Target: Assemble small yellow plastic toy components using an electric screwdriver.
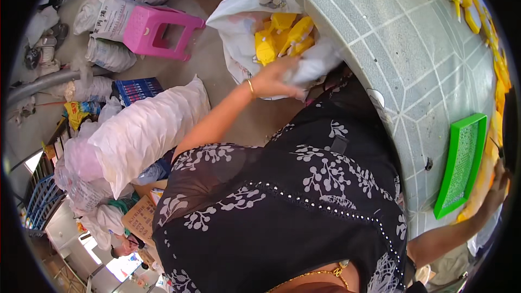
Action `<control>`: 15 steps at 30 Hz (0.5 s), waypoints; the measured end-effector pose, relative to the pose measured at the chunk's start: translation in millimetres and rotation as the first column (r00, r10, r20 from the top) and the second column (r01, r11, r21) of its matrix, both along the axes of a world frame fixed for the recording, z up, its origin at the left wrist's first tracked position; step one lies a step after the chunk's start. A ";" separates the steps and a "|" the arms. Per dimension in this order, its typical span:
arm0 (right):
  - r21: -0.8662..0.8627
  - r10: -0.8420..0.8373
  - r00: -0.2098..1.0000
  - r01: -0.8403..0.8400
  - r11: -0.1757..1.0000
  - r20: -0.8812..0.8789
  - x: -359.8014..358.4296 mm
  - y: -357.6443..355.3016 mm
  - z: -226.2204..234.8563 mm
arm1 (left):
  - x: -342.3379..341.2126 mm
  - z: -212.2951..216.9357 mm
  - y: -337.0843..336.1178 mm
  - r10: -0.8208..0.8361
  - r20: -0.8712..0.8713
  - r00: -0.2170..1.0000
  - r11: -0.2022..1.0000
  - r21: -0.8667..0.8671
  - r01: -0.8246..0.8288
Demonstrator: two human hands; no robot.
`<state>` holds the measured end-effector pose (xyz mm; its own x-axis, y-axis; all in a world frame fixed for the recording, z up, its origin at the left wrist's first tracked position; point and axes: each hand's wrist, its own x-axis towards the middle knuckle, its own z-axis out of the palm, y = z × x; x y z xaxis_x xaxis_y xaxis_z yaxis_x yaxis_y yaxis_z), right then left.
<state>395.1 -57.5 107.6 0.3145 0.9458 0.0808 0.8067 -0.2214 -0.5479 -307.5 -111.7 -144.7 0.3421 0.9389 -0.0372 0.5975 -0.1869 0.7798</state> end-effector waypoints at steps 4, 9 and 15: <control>-0.159 0.044 0.973 -0.007 0.987 0.225 -87.8 -40.1 20.7 | 7.1 -47.6 -9.6 -0.077 -0.204 0.976 0.997 -0.030 0.073; -0.072 0.543 0.799 -0.545 0.835 0.259 -251.5 -36.6 15.4 | 32.7 22.1 -39.2 -0.325 -0.586 0.742 0.926 -0.358 0.122; 0.125 0.979 0.204 -0.971 0.201 0.006 -435.9 -7.2 -83.9 | 39.6 91.1 -60.4 -0.300 -0.415 0.859 0.905 -0.409 0.119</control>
<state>-40.8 -64.6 23.7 -0.8450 0.4958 0.2005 0.3130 0.7625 -0.5663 -267.8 -172.1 -53.5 0.3869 0.7355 -0.5563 0.8796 -0.1132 0.4621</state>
